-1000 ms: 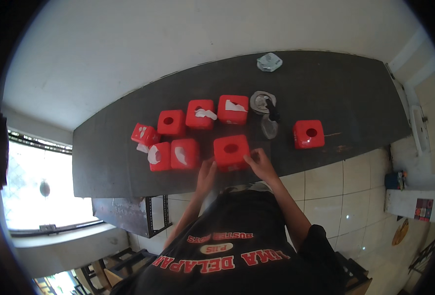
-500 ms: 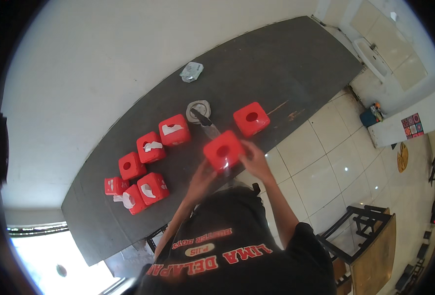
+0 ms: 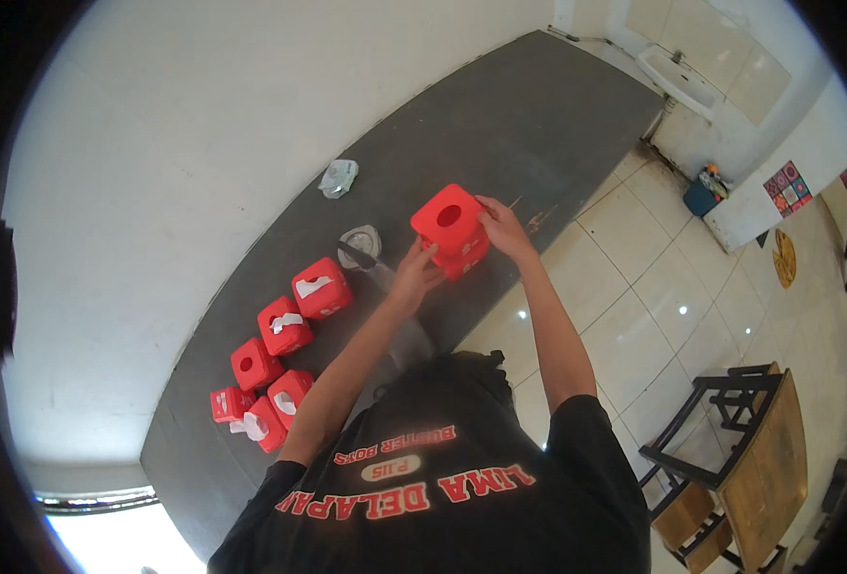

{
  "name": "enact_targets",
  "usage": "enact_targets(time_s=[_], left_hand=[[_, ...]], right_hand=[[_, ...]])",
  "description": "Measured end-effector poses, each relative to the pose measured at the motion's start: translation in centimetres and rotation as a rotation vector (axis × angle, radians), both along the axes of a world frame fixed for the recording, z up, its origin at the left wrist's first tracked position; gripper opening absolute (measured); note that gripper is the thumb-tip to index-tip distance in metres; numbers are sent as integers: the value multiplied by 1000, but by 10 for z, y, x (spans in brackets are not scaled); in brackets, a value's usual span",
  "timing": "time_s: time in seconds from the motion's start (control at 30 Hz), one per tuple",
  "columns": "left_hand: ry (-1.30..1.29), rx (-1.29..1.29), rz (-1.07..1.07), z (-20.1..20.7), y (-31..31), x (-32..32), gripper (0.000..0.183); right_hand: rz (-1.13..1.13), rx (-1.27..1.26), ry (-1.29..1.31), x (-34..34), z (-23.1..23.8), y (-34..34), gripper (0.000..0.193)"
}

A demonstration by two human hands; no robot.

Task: The person is wiping down red plastic tissue boxes with a cloth and a spray cleaner in a restaurant setting.

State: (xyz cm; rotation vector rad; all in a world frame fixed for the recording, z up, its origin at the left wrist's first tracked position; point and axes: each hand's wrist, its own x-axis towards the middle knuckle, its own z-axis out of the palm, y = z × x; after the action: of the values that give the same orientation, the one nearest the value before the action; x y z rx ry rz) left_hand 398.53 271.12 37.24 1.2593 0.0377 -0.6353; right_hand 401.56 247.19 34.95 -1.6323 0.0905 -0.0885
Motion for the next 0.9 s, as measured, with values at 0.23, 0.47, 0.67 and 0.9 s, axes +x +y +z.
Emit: enact_targets(time_s=[0.23,0.47,0.67,0.9], left_hand=[[-6,82,75,8,-7,-8,87],[75,81,90,-12,-4,-4,83],[82,46,121,-16,-2,-5,82],[14,147,124,-47,13,-14,84]], right_hand=[[45,-41,117,2,2,-7,52],[74,-124,95,-2,-8,-6,56],[59,-139,127,-9,-8,-2,53],[-234,-293,0,-27,-28,17,55]])
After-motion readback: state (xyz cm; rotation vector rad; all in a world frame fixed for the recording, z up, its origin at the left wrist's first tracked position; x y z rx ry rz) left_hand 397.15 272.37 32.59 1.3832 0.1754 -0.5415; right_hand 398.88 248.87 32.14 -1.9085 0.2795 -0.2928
